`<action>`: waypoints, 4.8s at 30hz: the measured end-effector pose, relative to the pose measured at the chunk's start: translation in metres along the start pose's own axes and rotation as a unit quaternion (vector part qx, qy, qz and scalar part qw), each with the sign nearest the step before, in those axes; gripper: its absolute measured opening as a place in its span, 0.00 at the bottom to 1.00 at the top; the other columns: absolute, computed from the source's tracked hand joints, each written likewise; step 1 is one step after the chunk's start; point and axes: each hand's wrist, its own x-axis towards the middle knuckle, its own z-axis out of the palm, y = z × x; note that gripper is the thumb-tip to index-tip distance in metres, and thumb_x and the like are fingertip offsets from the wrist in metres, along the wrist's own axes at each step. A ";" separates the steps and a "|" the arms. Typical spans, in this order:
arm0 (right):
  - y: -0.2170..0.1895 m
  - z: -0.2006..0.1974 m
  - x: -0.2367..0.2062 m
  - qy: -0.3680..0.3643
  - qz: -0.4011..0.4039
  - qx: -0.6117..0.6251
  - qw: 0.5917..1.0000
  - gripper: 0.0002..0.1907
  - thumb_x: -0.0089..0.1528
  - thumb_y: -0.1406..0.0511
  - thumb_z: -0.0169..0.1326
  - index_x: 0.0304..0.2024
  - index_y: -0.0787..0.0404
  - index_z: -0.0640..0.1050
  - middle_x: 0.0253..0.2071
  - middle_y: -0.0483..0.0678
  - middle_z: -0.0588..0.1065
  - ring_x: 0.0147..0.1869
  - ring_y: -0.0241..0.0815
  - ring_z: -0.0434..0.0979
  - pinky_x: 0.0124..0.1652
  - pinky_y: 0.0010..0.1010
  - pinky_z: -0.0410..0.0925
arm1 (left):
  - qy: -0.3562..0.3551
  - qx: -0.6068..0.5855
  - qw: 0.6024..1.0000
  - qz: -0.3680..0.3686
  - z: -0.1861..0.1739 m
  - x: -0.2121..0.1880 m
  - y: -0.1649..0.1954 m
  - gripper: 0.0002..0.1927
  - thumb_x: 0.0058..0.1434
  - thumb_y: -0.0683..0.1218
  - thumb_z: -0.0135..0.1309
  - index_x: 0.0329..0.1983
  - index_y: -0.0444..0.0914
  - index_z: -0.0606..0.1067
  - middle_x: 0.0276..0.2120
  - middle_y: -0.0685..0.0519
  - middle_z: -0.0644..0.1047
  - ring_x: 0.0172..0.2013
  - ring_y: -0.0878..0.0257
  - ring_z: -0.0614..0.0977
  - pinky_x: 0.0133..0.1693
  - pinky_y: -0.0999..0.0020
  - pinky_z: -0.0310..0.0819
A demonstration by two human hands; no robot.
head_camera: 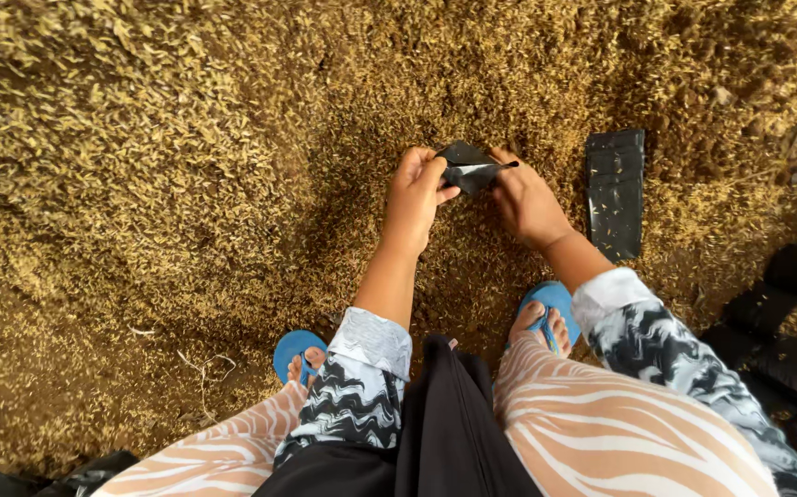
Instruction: The person scoops dried plant material from a large pile and fills small black pouches by hand. The filled pouches are placed in a stack nearby. The person repeats this process continuously throughout the clip.
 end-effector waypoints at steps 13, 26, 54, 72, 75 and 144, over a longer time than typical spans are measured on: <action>-0.034 -0.036 0.027 0.040 0.226 0.041 0.972 0.20 0.58 0.65 0.63 0.52 0.65 0.77 0.48 0.57 0.77 0.48 0.53 0.80 0.46 0.40 0.72 | 0.090 0.429 0.890 0.127 0.021 -0.003 -0.017 0.15 0.59 0.50 0.60 0.33 0.35 0.71 0.30 0.46 0.78 0.32 0.49 0.82 0.35 0.54 0.76; -0.040 -0.044 0.037 0.025 0.196 0.007 0.980 0.12 0.62 0.66 0.59 0.46 0.64 0.77 0.39 0.55 0.79 0.40 0.51 0.81 0.41 0.39 0.73 | 0.059 0.556 0.828 0.054 0.018 -0.011 0.001 0.20 0.58 0.43 0.58 0.52 0.38 0.69 0.33 0.42 0.81 0.34 0.45 0.84 0.35 0.50 0.77; -0.026 -0.037 0.052 0.265 0.300 0.658 0.638 0.03 0.67 0.69 0.49 0.43 0.58 0.72 0.38 0.44 0.74 0.43 0.41 0.77 0.46 0.39 0.77 | 0.079 0.431 0.861 0.258 0.037 0.005 0.007 0.09 0.61 0.47 0.61 0.31 0.39 0.73 0.25 0.52 0.76 0.28 0.54 0.79 0.31 0.57 0.72; 0.009 -0.047 0.091 0.000 -0.044 -0.180 0.983 0.25 0.63 0.66 0.58 0.64 0.53 0.76 0.69 0.62 0.64 0.70 0.66 0.59 0.63 0.54 0.58 | 0.060 0.427 0.869 0.241 0.019 -0.002 0.003 0.09 0.64 0.46 0.59 0.33 0.39 0.72 0.29 0.51 0.78 0.27 0.56 0.80 0.31 0.59 0.74; 0.015 -0.048 0.085 -0.050 -0.026 -0.187 0.981 0.25 0.60 0.65 0.61 0.61 0.52 0.78 0.70 0.57 0.65 0.71 0.62 0.61 0.63 0.50 0.62 | 0.060 0.424 0.874 0.229 0.019 -0.002 0.003 0.09 0.64 0.47 0.59 0.33 0.39 0.72 0.29 0.52 0.78 0.27 0.56 0.80 0.31 0.60 0.74; -0.012 -0.001 0.016 0.104 0.320 0.061 0.940 0.17 0.58 0.69 0.63 0.46 0.65 0.72 0.35 0.53 0.77 0.36 0.48 0.80 0.37 0.39 0.72 | 0.036 0.543 0.808 0.225 0.033 0.027 0.007 0.08 0.64 0.47 0.57 0.32 0.39 0.73 0.34 0.50 0.79 0.34 0.52 0.81 0.36 0.56 0.76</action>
